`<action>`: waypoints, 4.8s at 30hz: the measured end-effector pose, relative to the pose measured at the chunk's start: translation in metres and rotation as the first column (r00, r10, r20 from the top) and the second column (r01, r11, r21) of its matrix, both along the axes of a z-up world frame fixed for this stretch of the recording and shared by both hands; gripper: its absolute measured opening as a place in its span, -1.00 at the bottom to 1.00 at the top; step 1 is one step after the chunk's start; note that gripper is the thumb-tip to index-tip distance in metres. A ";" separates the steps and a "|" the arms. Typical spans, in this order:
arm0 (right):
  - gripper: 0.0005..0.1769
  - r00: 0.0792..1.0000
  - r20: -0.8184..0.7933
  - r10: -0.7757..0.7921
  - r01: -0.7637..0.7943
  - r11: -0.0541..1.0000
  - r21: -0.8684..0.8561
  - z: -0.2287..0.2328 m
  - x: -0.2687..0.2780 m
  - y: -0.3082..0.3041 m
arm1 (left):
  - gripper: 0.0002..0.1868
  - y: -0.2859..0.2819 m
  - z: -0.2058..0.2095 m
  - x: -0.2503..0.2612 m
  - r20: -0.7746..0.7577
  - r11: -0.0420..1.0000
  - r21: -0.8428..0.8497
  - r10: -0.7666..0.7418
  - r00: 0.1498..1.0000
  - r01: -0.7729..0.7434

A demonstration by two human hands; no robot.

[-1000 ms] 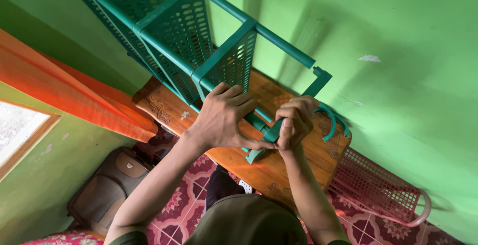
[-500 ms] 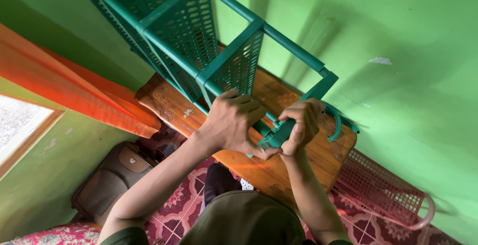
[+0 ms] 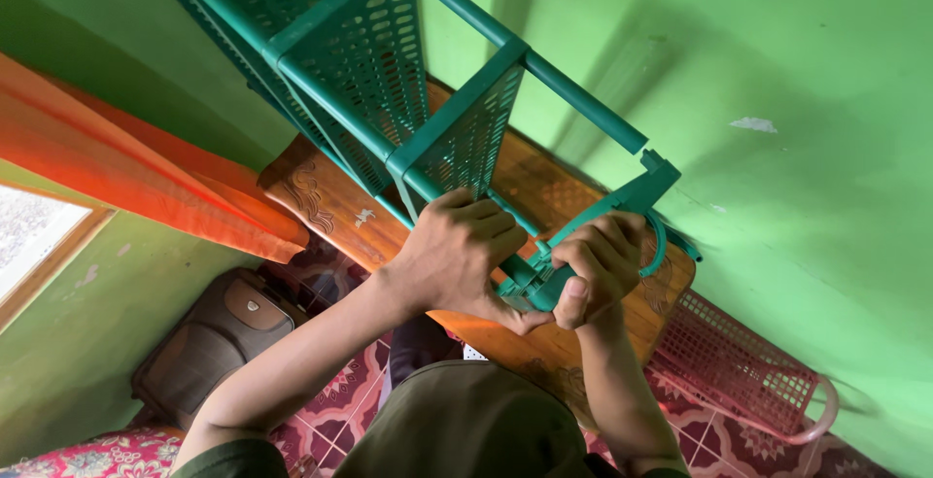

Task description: The person assembles a green plastic shelving unit on a wooden table. They connect side panels, insert horizontal bars, and attach curved handles, then place the completed unit upright on the table.

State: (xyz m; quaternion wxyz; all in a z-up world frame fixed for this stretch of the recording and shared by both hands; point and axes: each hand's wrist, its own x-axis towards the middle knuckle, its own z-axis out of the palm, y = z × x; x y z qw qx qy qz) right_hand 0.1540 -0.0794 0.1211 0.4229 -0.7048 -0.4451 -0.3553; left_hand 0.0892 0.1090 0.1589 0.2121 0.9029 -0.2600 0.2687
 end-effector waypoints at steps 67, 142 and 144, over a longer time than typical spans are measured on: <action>-0.21 0.999 -0.015 -0.033 0.032 0.999 -0.028 0.012 -0.021 0.010 | -0.22 0.006 0.003 -0.015 -0.045 0.999 0.003 -0.039 0.998 0.039; -0.44 0.390 -0.794 0.467 0.254 0.774 0.580 -0.017 0.122 -0.012 | -0.11 -0.030 0.032 0.186 -0.419 0.932 0.156 -0.236 0.877 0.326; -0.41 0.390 -0.794 0.467 0.243 0.779 0.578 -0.014 0.128 -0.011 | -0.06 -0.037 0.039 0.186 -0.573 0.936 0.217 -0.109 0.813 0.278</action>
